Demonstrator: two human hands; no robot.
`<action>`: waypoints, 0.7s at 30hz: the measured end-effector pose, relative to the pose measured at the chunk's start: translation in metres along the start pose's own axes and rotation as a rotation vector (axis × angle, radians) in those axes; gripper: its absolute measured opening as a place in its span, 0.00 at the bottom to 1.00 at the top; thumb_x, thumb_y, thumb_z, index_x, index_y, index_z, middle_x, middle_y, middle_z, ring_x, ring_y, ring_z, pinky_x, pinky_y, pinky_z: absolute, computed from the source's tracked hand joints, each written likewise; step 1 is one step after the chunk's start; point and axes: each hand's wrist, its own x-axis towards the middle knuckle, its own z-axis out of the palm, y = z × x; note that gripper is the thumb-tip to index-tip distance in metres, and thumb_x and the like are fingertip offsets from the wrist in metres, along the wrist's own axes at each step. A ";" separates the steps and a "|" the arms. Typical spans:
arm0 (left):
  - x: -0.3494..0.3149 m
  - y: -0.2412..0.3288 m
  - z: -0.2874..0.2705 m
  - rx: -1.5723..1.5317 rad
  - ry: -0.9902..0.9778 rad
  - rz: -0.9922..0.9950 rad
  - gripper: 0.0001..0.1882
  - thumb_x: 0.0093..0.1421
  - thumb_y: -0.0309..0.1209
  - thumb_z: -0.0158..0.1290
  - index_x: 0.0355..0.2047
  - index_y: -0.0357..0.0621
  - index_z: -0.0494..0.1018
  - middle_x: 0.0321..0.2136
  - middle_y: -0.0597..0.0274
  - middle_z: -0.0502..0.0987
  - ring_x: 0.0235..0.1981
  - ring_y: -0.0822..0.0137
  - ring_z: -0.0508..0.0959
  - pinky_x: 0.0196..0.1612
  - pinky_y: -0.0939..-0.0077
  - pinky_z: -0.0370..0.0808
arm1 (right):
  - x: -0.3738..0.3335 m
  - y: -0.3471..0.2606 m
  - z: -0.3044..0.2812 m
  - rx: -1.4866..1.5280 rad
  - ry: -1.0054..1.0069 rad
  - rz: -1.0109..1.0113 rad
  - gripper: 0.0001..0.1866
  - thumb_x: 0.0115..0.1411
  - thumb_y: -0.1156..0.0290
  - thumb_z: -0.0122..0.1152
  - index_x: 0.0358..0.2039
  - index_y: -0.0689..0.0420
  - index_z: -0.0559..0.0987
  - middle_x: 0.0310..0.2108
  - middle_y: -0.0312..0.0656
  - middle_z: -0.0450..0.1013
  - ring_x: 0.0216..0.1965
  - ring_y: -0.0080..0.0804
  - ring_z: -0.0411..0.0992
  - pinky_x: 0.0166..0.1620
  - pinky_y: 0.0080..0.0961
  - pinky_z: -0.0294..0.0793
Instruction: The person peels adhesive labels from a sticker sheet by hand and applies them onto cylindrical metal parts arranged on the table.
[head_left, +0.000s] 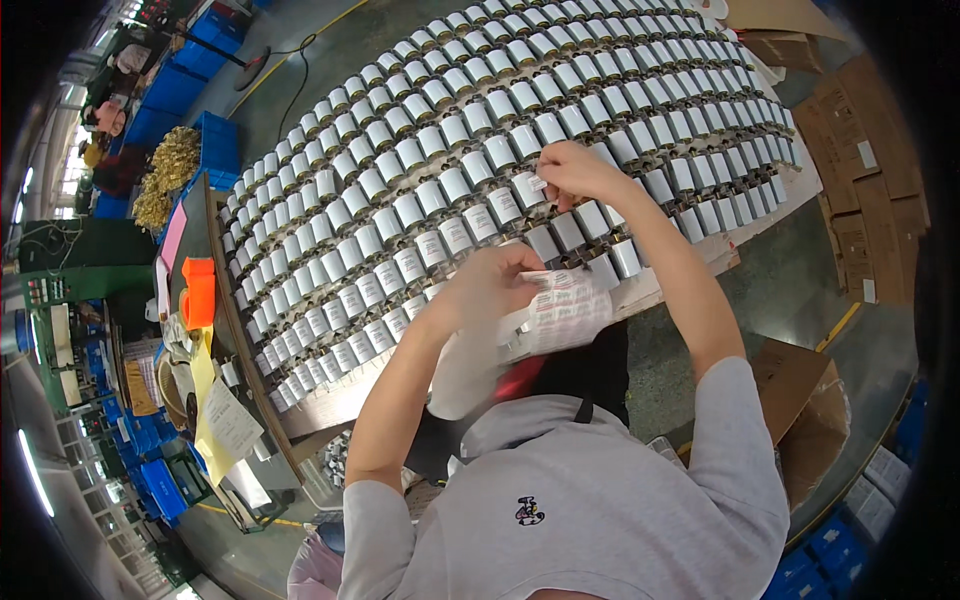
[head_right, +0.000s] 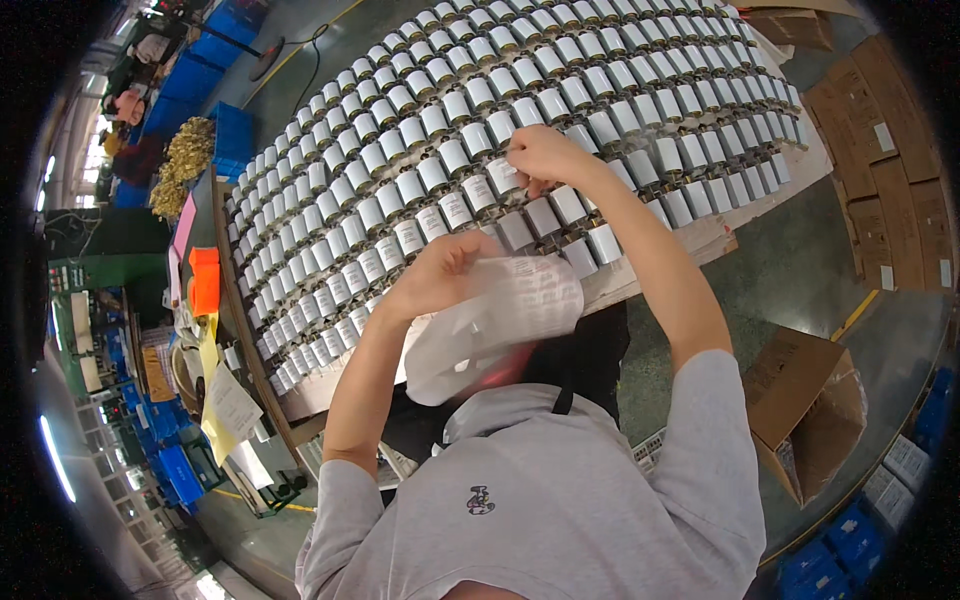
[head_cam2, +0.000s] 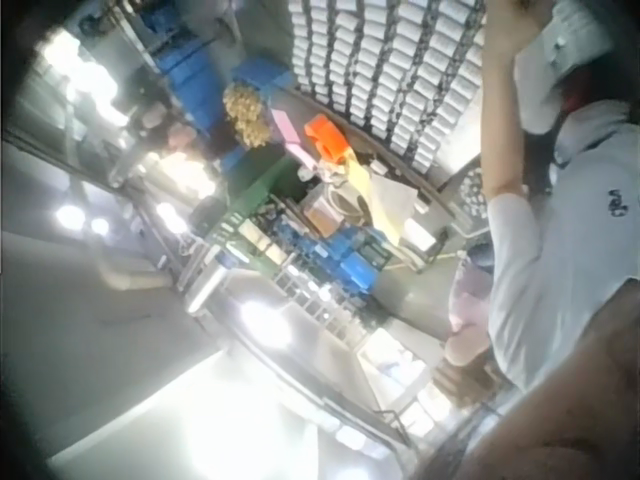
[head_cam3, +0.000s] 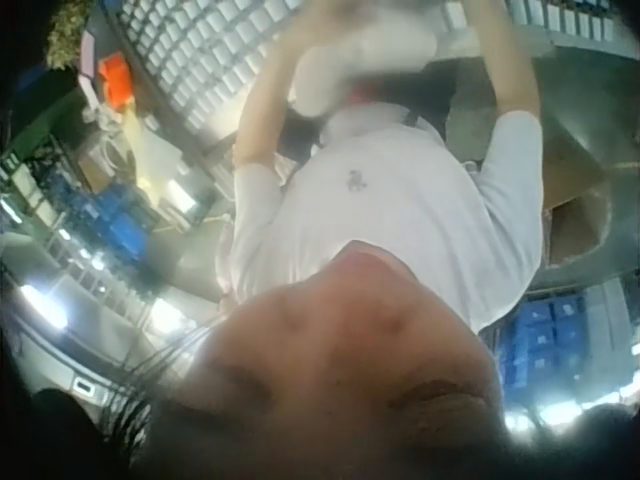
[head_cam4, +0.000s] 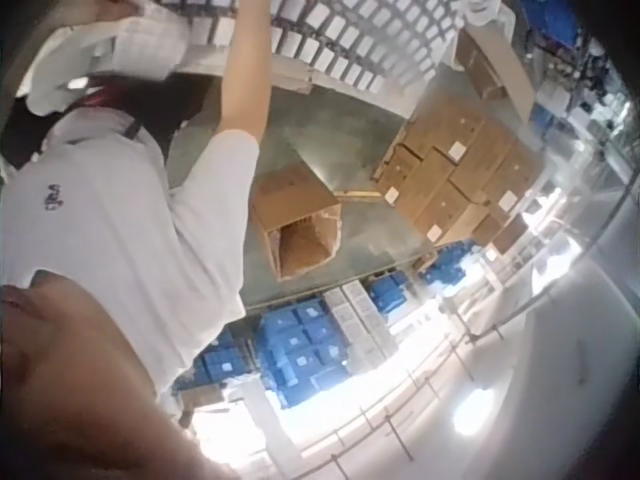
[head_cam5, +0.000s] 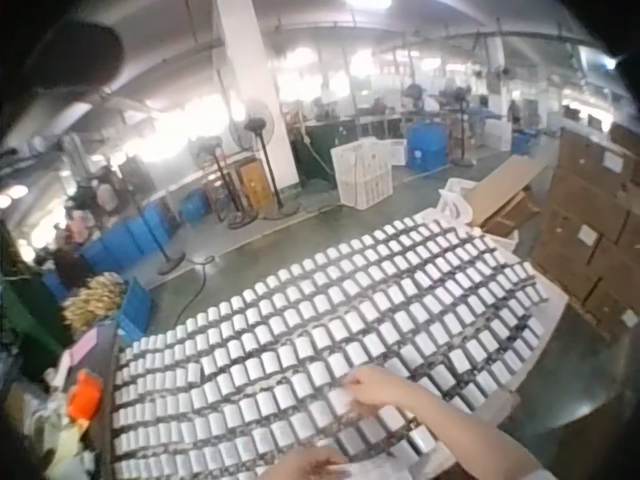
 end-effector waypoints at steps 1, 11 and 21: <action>0.002 0.000 0.000 0.078 0.022 -0.009 0.05 0.53 0.20 0.50 0.32 0.35 0.73 0.27 0.66 0.76 0.31 0.78 0.74 0.35 0.83 0.71 | 0.004 -0.002 0.000 0.000 -0.002 -0.001 0.10 0.53 0.72 0.45 0.28 0.64 0.73 0.20 0.42 0.73 0.15 0.29 0.73 0.16 0.22 0.68; 0.023 -0.002 0.011 1.042 0.458 0.320 0.07 0.37 0.26 0.50 0.21 0.42 0.73 0.34 0.57 0.75 0.40 0.57 0.73 0.46 0.51 0.66 | 0.029 0.001 0.005 -0.207 -0.039 0.073 0.09 0.49 0.73 0.47 0.18 0.64 0.72 0.11 0.42 0.70 0.08 0.25 0.65 0.11 0.22 0.63; 0.053 -0.020 0.012 1.232 0.475 0.261 0.11 0.40 0.29 0.51 0.25 0.40 0.76 0.52 0.57 0.68 0.57 0.53 0.61 0.57 0.31 0.39 | 0.020 -0.010 0.009 -0.421 0.033 0.070 0.11 0.43 0.72 0.49 0.11 0.61 0.77 0.10 0.41 0.71 0.13 0.31 0.70 0.21 0.27 0.70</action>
